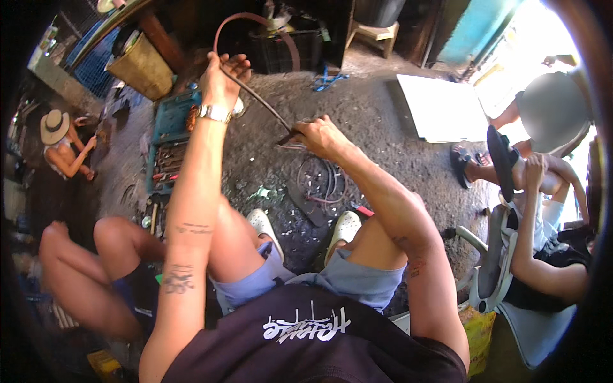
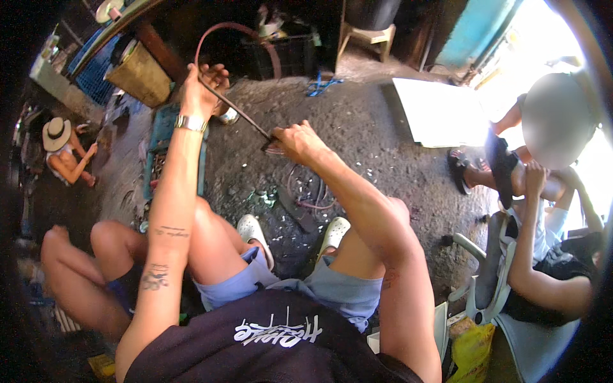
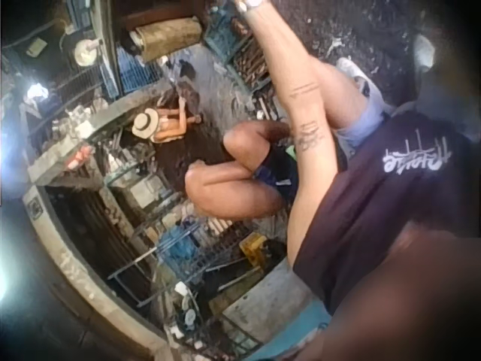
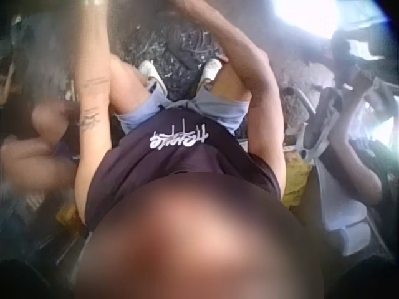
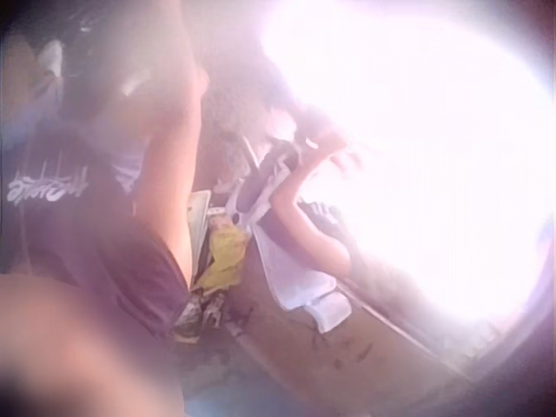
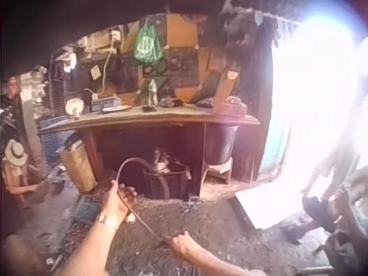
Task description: The person strips insulation from a red wire using pliers, twists the exposed strands, and wraps the end with electrical tape. The person handles the wire and tools while seated in a workshop environment.
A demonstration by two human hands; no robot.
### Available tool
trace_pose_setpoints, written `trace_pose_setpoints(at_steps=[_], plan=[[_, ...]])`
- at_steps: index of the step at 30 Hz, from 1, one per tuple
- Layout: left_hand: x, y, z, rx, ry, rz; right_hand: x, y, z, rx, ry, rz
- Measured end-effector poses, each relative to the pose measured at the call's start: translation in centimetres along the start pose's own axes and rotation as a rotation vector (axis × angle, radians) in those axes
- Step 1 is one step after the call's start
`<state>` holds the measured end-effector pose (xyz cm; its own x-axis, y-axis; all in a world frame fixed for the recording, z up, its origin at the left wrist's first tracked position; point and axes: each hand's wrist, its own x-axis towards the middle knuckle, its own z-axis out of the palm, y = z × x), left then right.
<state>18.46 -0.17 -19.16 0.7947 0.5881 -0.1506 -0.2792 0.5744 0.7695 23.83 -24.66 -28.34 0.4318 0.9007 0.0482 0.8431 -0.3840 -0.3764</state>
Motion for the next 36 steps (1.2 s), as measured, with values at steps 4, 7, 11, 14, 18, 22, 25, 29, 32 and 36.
trace_pose_setpoints(at_steps=[4,7,11,14,18,22,25,29,32,36], plan=[[-2.9,-5.1,-0.5,0.706,-0.259,-0.307,0.1,0.4,-1.4,0.216,0.255,0.287],[-4.1,-9.6,0.8,0.764,-0.455,-0.018,0.4,0.0,-2.0,0.192,0.567,0.211],[-2.3,-10.7,2.0,0.654,-0.210,-0.097,0.0,-2.3,-4.2,0.220,0.519,0.171],[1.9,-10.3,0.7,0.667,-0.172,-0.074,-1.0,-3.1,-6.1,0.113,0.359,0.316],[10.7,-6.3,-6.3,0.289,-0.014,-0.146,-4.7,1.6,-6.0,0.065,0.264,0.361],[17.9,1.3,-18.9,0.117,-0.034,0.167,-13.2,15.5,-6.3,-0.254,0.063,0.600],[18.5,9.2,-30.3,-0.007,0.563,0.119,-27.4,24.3,-5.4,-0.251,0.059,0.962],[11.6,10.1,-43.1,0.046,0.619,0.028,-44.3,29.3,-0.5,-0.172,0.227,1.410],[7.9,3.2,-45.2,-0.139,0.376,0.064,-45.4,30.4,6.5,-0.021,0.366,1.317],[4.4,-1.9,-40.3,-0.228,0.237,0.007,-39.6,31.1,9.8,0.050,0.273,1.305]])
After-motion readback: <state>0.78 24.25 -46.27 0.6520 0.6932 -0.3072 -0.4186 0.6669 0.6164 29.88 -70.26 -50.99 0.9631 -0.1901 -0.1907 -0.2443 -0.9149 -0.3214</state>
